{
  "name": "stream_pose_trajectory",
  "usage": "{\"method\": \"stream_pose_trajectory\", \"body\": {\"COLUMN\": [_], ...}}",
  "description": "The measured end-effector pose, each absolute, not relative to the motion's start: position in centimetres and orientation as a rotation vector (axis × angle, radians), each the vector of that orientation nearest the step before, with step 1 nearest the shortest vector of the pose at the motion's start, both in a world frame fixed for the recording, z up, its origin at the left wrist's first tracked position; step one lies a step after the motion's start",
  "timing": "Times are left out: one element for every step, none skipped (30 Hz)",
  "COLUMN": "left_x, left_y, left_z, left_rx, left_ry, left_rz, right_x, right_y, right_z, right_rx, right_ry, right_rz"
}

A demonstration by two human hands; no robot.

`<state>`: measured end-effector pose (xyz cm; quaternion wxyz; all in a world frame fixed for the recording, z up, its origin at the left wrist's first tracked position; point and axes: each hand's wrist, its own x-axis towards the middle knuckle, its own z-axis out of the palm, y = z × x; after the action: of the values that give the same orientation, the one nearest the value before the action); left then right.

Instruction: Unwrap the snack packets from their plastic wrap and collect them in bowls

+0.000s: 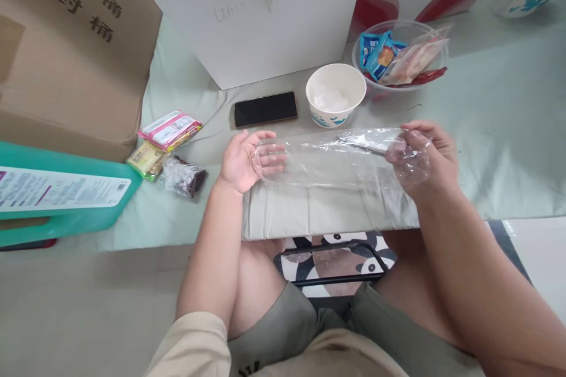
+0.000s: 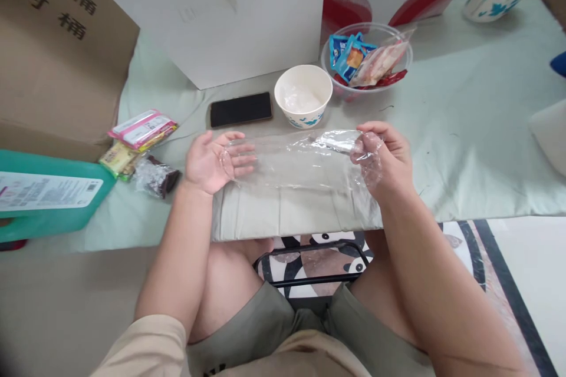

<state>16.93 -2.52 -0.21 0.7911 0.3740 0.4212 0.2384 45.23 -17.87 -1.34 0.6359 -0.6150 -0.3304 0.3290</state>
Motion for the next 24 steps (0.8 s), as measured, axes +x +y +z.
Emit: {"method": "stream_pose_trajectory", "body": {"left_x": [17.0,17.0,17.1,17.1,17.1,17.1,17.0,17.0,16.9,16.9,16.8,16.8,16.8,16.9,16.9,17.0,17.1,17.1,17.1,17.1,17.0,16.8,16.7,16.5], "left_y": [-2.7,-2.9,-3.0,-3.1,-3.1,-3.0,-3.0,-2.8,-2.7,-2.6,-2.5,-2.5,-2.5,-2.6,-2.7,-2.8,-3.0,-3.1,-3.2,-3.3,-3.3,-3.4,-3.4,-3.5], "left_z": [-0.2,-0.2,-0.2,-0.3,-0.3,-0.3,-0.3,-0.3,-0.3,-0.4,-0.5,-0.7,-0.9,-1.1,-1.3,-1.6,-1.7,-1.9,-1.9,-1.9,-1.8,-1.6,-1.4,-1.2], "left_rx": [0.839,0.885,0.929,0.961,0.975,0.974,0.964,0.953,0.945,0.943,0.949,0.967,1.001,1.049,1.102,1.154,1.197,1.227,1.243,1.245,1.235,1.217,1.192,1.166], "left_ry": [0.886,0.881,0.887,0.901,0.917,0.933,0.945,0.952,0.957,0.962,0.971,0.99,1.018,1.052,1.085,1.111,1.127,1.134,1.135,1.135,1.132,1.124,1.106,1.077], "left_rz": [0.51,0.517,0.53,0.541,0.549,0.556,0.564,0.57,0.571,0.572,0.571,0.572,0.577,0.584,0.589,0.591,0.588,0.588,0.589,0.595,0.6,0.595,0.572,0.531], "right_x": [45.3,45.5,45.6,45.7,45.7,45.8,45.8,45.7,45.7,45.7,45.7,45.8,45.9,46.1,46.2,46.3,46.4,46.5,46.5,46.5,46.5,46.6,46.6,46.7], "right_y": [-17.9,-17.9,-17.9,-18.0,-18.0,-18.0,-18.1,-18.1,-18.1,-18.2,-18.3,-18.3,-18.4,-18.5,-18.5,-18.6,-18.6,-18.6,-18.7,-18.7,-18.8,-18.8,-18.9,-18.8], "right_z": [-1.4,-1.3,-1.2,-1.0,-0.7,-0.4,-0.2,0.1,0.3,0.3,0.3,0.2,0.1,-0.1,-0.2,-0.3,-0.4,-0.5,-0.5,-0.5,-0.5,-0.4,-0.4,-0.3], "right_rx": [-1.421,-1.435,-1.437,-1.423,-1.398,-1.373,-1.361,-1.37,-1.397,-1.433,-1.465,-1.485,-1.491,-1.489,-1.488,-1.49,-1.495,-1.506,-1.522,-1.547,-1.583,-1.622,-1.651,-1.658], "right_ry": [-0.758,-0.75,-0.732,-0.706,-0.673,-0.637,-0.601,-0.575,-0.569,-0.589,-0.63,-0.681,-0.725,-0.751,-0.755,-0.747,-0.736,-0.724,-0.713,-0.703,-0.699,-0.698,-0.699,-0.702], "right_rz": [0.754,0.766,0.789,0.824,0.866,0.916,0.964,1.007,1.048,1.088,1.122,1.146,1.156,1.152,1.13,1.102,1.078,1.055,1.03,1.006,0.984,0.96,0.94,0.931]}}
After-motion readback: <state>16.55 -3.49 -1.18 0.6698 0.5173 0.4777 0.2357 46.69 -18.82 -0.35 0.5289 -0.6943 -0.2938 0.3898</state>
